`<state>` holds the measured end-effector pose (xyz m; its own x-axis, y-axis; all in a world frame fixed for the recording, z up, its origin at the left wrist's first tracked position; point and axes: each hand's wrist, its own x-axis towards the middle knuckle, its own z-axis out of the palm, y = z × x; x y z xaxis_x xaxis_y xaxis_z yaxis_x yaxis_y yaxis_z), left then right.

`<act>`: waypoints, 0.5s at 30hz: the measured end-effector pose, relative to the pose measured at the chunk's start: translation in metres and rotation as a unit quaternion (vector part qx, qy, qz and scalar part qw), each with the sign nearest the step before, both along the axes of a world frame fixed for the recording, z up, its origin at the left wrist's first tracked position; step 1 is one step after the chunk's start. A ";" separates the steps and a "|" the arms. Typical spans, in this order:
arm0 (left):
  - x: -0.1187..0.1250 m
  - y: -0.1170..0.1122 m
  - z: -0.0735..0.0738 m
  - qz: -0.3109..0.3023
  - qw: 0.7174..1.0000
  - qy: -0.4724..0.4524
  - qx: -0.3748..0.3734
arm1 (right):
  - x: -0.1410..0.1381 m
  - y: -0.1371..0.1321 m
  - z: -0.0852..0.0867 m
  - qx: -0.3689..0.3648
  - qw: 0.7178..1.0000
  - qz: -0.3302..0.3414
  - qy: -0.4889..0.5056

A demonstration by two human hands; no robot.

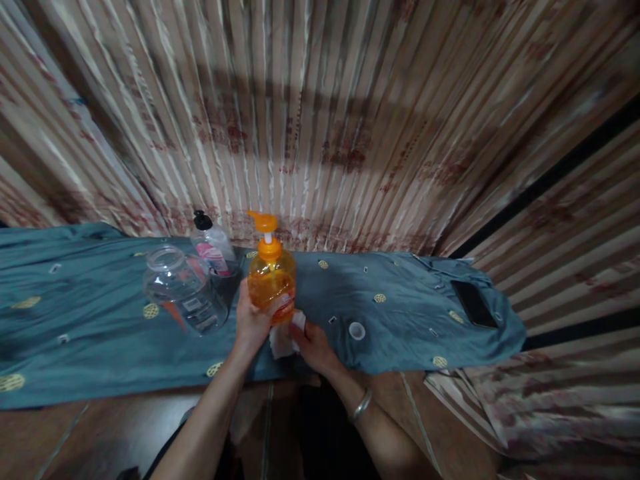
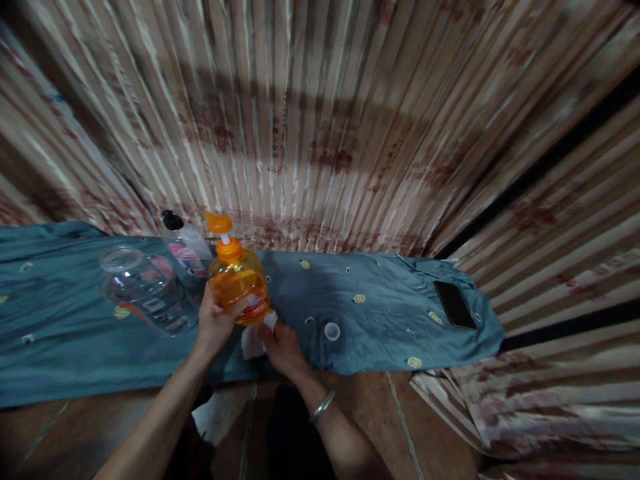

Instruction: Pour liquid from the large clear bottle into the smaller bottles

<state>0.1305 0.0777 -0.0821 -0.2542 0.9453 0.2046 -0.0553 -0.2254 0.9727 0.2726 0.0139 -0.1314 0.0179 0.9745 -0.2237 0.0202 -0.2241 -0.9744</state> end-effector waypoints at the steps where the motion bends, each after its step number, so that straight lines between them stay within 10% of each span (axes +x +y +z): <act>1: -0.001 0.001 0.001 0.004 1.000 -0.001 0.000 | 0.006 -0.001 0.002 0.049 0.994 -0.002 -0.096; 7: -0.004 0.006 0.003 0.015 1.000 -0.004 -0.007 | 0.028 0.006 0.013 0.171 0.891 -0.015 -0.420; 15: 0.012 0.004 0.011 -0.035 0.999 -0.002 -0.005 | 0.002 0.025 0.018 0.246 0.922 -0.036 -0.296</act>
